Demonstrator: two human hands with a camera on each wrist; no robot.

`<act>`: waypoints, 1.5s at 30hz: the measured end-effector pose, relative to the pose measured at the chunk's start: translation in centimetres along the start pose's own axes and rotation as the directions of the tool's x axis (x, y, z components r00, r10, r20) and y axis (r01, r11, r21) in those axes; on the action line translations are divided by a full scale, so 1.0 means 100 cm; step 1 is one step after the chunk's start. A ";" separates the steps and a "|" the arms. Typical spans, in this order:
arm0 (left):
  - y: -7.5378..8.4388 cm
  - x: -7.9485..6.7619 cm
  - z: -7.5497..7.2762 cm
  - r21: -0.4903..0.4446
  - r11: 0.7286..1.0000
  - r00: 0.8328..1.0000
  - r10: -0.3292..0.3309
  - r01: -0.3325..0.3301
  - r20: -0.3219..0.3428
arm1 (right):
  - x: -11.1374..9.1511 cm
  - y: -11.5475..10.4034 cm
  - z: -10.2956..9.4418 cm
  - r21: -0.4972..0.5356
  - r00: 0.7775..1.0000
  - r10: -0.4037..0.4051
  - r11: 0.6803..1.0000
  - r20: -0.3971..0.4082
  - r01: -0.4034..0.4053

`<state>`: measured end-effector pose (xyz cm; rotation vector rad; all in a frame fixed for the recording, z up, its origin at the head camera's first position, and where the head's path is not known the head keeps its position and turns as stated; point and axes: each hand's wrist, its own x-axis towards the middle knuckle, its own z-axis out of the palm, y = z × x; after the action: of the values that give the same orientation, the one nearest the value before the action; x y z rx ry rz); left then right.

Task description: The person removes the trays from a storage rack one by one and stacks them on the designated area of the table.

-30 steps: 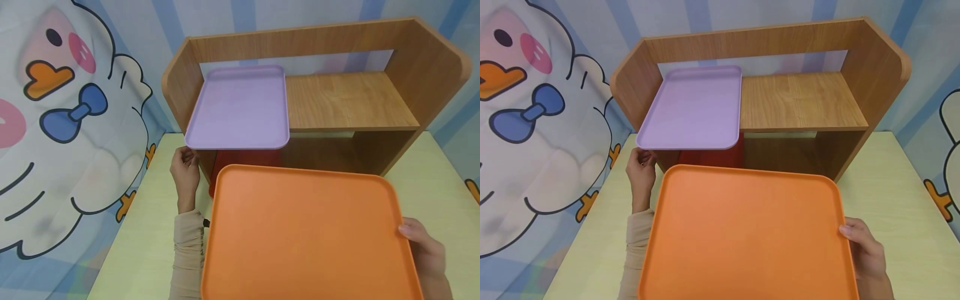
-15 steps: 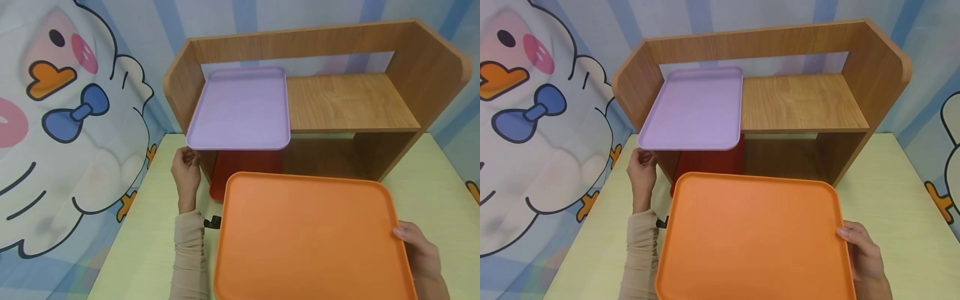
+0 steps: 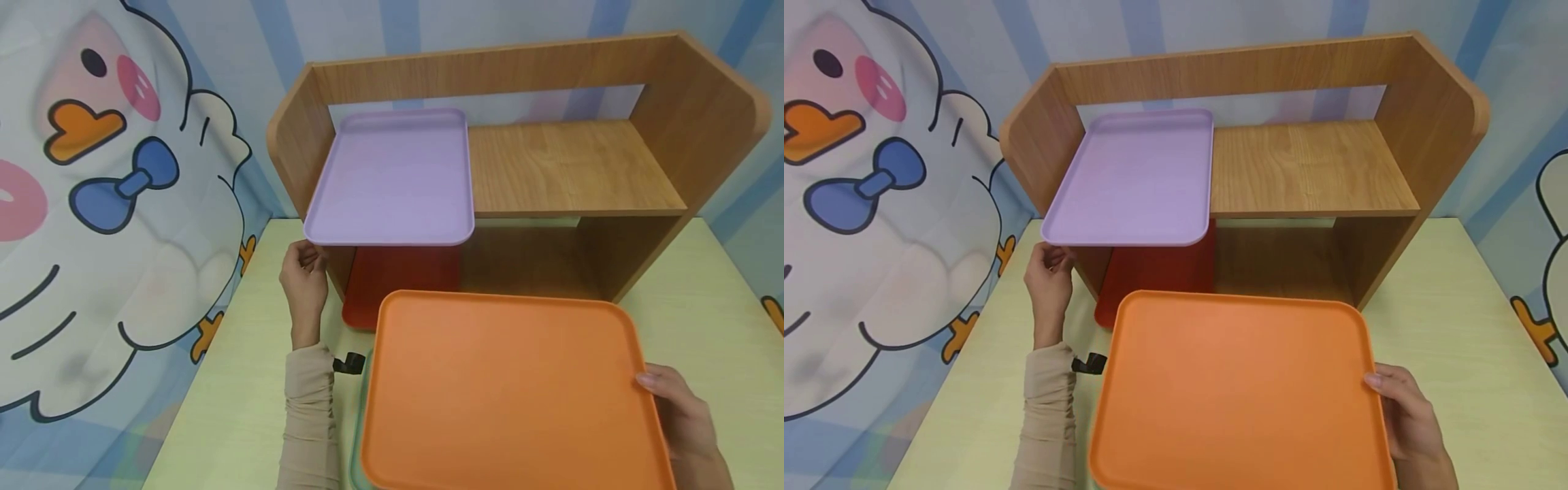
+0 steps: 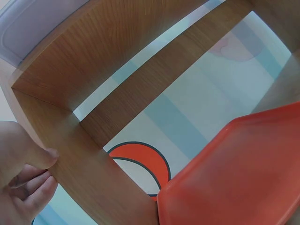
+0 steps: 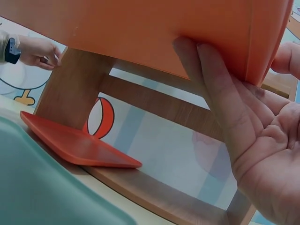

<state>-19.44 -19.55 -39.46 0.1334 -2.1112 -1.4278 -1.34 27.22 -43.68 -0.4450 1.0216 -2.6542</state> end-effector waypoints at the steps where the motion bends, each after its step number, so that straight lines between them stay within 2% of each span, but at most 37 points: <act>1: 0.000 0.000 0.000 0.000 1.000 1.000 0.000 0.000 0.000 | 0.000 0.001 -0.001 0.000 1.000 -0.005 1.000 0.011 0.005; 5: -0.001 0.000 0.000 -0.001 1.000 1.000 0.001 -0.001 0.002 | 0.003 0.007 -0.005 0.044 0.995 -0.036 0.999 0.090 0.032; 8: -0.001 0.000 0.000 0.002 1.000 1.000 -0.002 0.002 0.001 | 0.005 0.013 -0.007 0.060 0.988 -0.030 0.998 0.154 0.021; 11: 0.000 0.000 0.001 0.010 1.000 1.000 -0.012 0.012 0.000 | 0.008 0.019 -0.010 0.048 0.976 -0.025 0.999 0.218 0.015; 15: 0.001 0.001 0.001 0.011 1.000 1.000 -0.020 0.020 0.001 | 0.010 0.027 -0.013 0.031 0.967 0.001 0.999 0.255 -0.009; 22: 0.000 0.001 0.001 -0.005 1.000 1.000 -0.016 0.016 -0.003 | 0.012 0.038 -0.019 0.028 0.970 0.094 0.994 0.225 -0.103; 31: 0.001 0.000 0.001 -0.009 1.000 1.000 -0.017 0.017 -0.002 | 0.013 0.049 -0.023 0.054 0.980 0.122 0.990 0.157 -0.132; 39: 0.001 0.001 0.002 -0.011 1.000 1.000 -0.026 0.025 -0.007 | 0.014 0.052 -0.026 0.022 0.983 0.152 0.988 0.103 -0.155; 43: 0.001 0.001 0.002 -0.014 1.000 1.000 -0.025 0.025 -0.007 | 0.015 0.055 -0.028 0.008 0.981 0.169 0.985 0.100 -0.170; 45: 0.001 0.001 0.002 -0.016 1.000 1.000 -0.026 0.026 -0.007 | 0.016 0.057 -0.029 0.018 0.978 0.164 0.986 0.129 -0.168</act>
<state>-19.56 -19.40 -39.41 0.1601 -2.0994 -1.4567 -3.13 24.38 -49.34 -0.4925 0.9379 -2.4563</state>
